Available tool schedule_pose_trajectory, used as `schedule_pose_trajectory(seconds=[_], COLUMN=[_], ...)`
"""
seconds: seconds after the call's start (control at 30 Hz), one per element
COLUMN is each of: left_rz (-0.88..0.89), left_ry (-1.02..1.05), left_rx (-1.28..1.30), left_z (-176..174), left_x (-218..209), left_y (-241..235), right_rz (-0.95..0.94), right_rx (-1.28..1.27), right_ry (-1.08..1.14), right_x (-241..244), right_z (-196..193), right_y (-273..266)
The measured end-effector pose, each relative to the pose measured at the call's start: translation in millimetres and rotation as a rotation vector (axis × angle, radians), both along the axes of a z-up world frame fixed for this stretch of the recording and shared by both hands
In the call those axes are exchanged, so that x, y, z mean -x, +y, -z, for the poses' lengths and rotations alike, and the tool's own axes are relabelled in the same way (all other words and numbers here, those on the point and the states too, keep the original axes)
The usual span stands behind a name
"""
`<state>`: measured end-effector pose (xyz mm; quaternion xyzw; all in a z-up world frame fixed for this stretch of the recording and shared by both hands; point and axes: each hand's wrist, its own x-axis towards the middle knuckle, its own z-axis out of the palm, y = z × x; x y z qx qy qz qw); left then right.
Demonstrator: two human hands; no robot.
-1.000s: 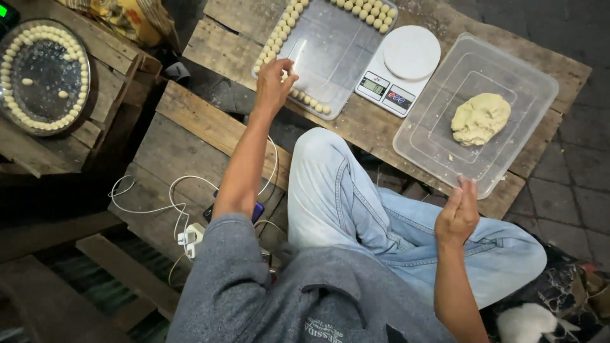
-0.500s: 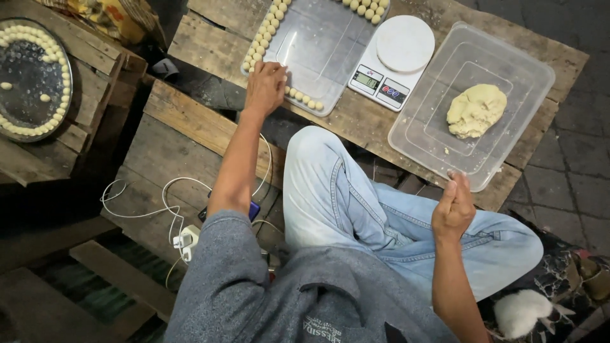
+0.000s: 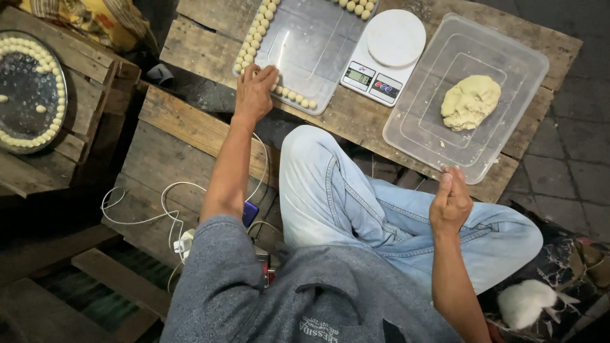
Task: The person sits on the floor and repeatedly pinches off small pieces of dough from a larger mass, rolls them into balls between their palms, weighs each piece on a digital scale, and places the finished balls into a clear plastic tray. The process is repeated continuously throughout the clip.
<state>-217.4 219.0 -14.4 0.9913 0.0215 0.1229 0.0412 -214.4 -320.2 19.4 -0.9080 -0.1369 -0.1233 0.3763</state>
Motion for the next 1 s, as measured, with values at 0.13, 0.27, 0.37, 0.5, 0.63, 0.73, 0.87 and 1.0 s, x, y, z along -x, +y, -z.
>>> schedule_pose_trajectory(seconds=[0.13,0.27,0.37,0.5,0.63,0.73,0.87,1.0], left_rz=[-0.061,-0.085,-0.095,-0.120,0.083,0.185,0.377,0.478], left_ry=[0.024,-0.061,-0.049,-0.103,-0.136,0.011,0.249,0.454], left_rx=[0.042,0.027,0.003,0.102,0.322,0.481,0.379,0.232], left_z=[14,21,13,-22,-70,-82,-45,14], left_x=[2,3,3,-19,-57,-74,-82,-60], left_y=[2,2,-5,-35,-114,-200,-312,-355], right_rz=[-0.032,0.010,0.016,0.071,0.192,0.193,0.202,0.288], right_rx=[-0.021,-0.089,-0.104,-0.039,-0.067,-0.343,-0.185,-0.102], right_ry=[-0.008,-0.092,-0.109,-0.127,-0.068,0.027,0.007,-0.001], right_x=[-1,-4,-7,-15,-35,-70,-114,-158], right_z=[-7,-5,-3,10,36,48,44,47], right_y=[5,6,6,-2,-14,-12,-8,-3])
